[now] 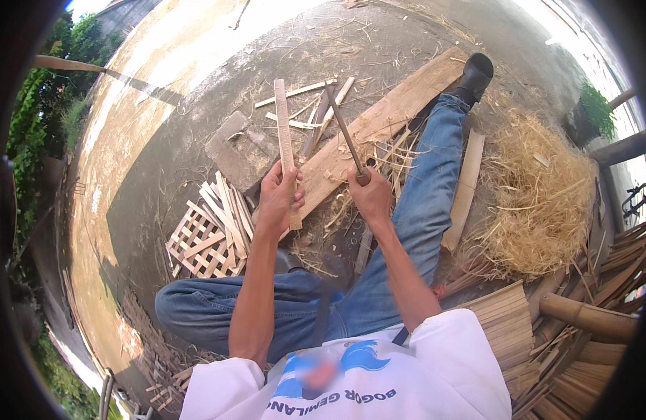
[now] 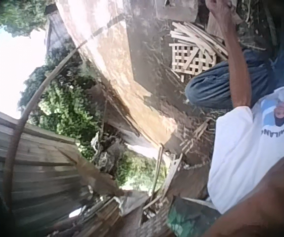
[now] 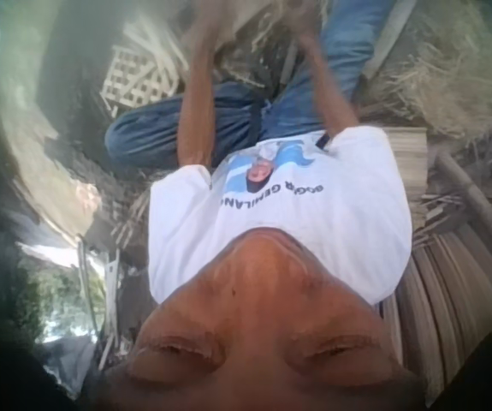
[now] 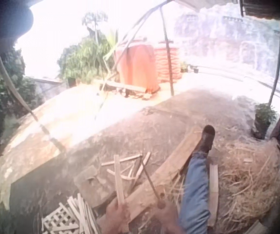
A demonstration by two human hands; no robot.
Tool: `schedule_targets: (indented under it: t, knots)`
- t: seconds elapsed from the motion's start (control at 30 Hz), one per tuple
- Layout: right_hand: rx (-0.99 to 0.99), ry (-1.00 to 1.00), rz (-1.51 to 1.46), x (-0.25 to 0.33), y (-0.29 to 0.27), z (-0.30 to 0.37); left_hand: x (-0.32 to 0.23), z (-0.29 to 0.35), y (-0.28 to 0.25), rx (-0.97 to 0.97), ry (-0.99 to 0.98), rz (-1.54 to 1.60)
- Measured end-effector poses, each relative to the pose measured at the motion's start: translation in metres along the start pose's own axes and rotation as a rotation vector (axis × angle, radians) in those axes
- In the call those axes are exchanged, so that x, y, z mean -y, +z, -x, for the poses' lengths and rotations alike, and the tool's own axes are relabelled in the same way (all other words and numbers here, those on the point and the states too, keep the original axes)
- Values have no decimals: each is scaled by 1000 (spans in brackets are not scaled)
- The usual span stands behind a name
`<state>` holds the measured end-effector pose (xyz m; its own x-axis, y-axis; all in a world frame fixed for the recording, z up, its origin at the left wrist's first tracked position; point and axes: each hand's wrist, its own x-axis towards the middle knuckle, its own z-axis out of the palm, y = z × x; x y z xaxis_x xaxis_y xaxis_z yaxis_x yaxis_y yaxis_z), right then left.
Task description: The person sits on the ground and uses a curved knife to shave thin strips from small wooden pieces. They repeatedly hold the wood, draw the blade along its length to remove shavings, and place the finished pieces aside.
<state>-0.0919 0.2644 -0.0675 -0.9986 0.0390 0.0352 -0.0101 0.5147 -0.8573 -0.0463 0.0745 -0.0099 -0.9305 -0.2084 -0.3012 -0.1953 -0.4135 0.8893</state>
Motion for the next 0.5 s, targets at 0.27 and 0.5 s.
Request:
schedule_targets:
  t: [0.27,0.5]
  knots:
    - [310,-420,315,-2,-13,1,0,64,17,-5,-104,-158]
    - [313,-503,414,-7,5,-6,-1,90,3,-61,-151,-129]
